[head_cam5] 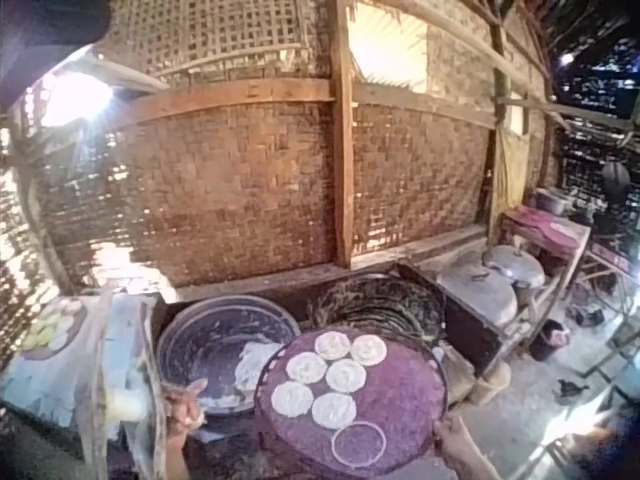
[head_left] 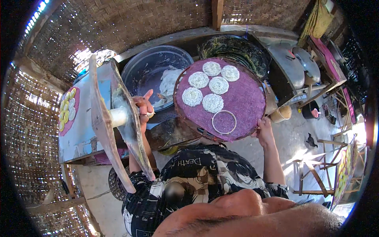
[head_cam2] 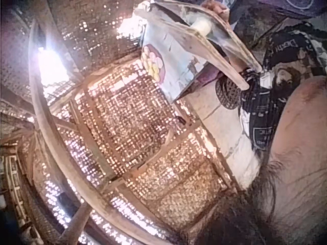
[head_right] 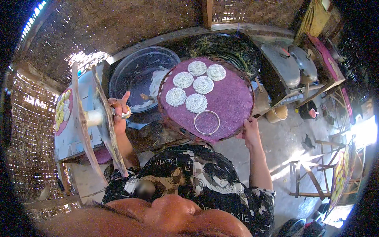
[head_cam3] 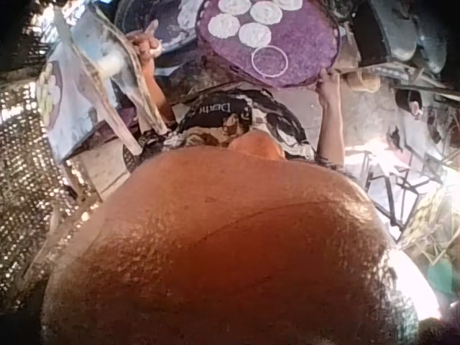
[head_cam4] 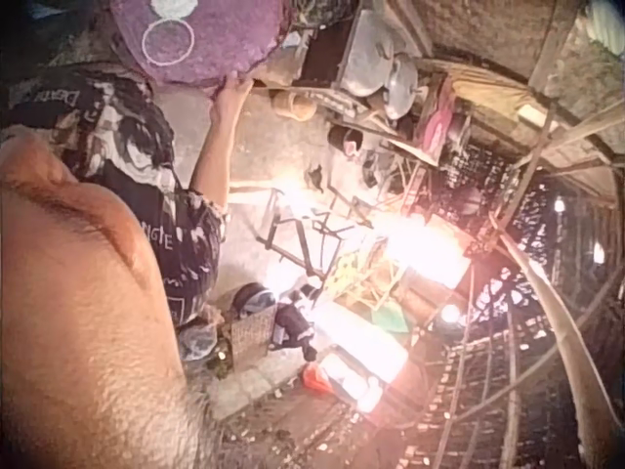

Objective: The person uses a wooden spreader and a ring mold to shape white paste into flat circles on a purple tray, then picks up the tray to move the items.

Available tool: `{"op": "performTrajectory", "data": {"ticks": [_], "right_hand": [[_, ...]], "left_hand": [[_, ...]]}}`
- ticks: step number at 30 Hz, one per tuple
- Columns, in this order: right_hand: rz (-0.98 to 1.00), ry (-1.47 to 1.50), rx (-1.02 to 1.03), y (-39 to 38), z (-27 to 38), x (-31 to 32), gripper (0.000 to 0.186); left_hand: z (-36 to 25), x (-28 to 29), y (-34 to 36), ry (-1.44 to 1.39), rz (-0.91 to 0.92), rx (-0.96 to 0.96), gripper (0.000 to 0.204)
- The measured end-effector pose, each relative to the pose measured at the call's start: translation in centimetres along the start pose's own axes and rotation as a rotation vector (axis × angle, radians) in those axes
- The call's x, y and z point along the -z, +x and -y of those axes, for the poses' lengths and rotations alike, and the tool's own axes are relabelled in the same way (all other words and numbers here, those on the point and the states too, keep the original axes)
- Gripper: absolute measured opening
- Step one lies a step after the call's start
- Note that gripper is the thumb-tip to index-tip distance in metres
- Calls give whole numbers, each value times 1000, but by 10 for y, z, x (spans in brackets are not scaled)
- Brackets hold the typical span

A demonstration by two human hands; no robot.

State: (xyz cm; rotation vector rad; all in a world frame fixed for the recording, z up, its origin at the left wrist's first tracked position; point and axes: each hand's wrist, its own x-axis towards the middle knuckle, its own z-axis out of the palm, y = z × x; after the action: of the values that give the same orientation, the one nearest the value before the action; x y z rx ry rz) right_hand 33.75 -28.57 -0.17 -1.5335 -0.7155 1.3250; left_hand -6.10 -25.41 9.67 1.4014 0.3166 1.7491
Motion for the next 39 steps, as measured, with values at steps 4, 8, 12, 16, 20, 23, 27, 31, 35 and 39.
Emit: {"op": "performTrajectory", "data": {"ticks": [4,8,12,16,20,23,27,31,35,39], "right_hand": [[200,260,-93,-27,1,-12,32],[263,361,-120,-36,-17,-15,36],[323,420,-75,-41,-23,-35,41],[403,494,-34,-37,-27,-53,44],[436,484,-79,-44,-21,-56,46],[413,439,-93,-48,-20,-58,45],[529,44,-219,-44,-31,-27,50],[765,-363,212,-68,25,-28,63],[864,-9,240,-79,61,-90,73],[856,-36,110,-79,74,-88,77]], "left_hand": [[9,5,-1,-48,-1,28,41],[13,0,2,-44,-12,65,39],[14,-5,4,-33,7,79,36],[21,-4,3,-30,22,90,32],[25,-6,9,-51,49,73,32],[27,-5,9,-72,118,4,30],[31,18,-1,47,122,272,29],[60,-34,8,207,-128,486,32],[97,-76,18,982,225,222,46],[86,-64,26,685,557,288,62]]}}
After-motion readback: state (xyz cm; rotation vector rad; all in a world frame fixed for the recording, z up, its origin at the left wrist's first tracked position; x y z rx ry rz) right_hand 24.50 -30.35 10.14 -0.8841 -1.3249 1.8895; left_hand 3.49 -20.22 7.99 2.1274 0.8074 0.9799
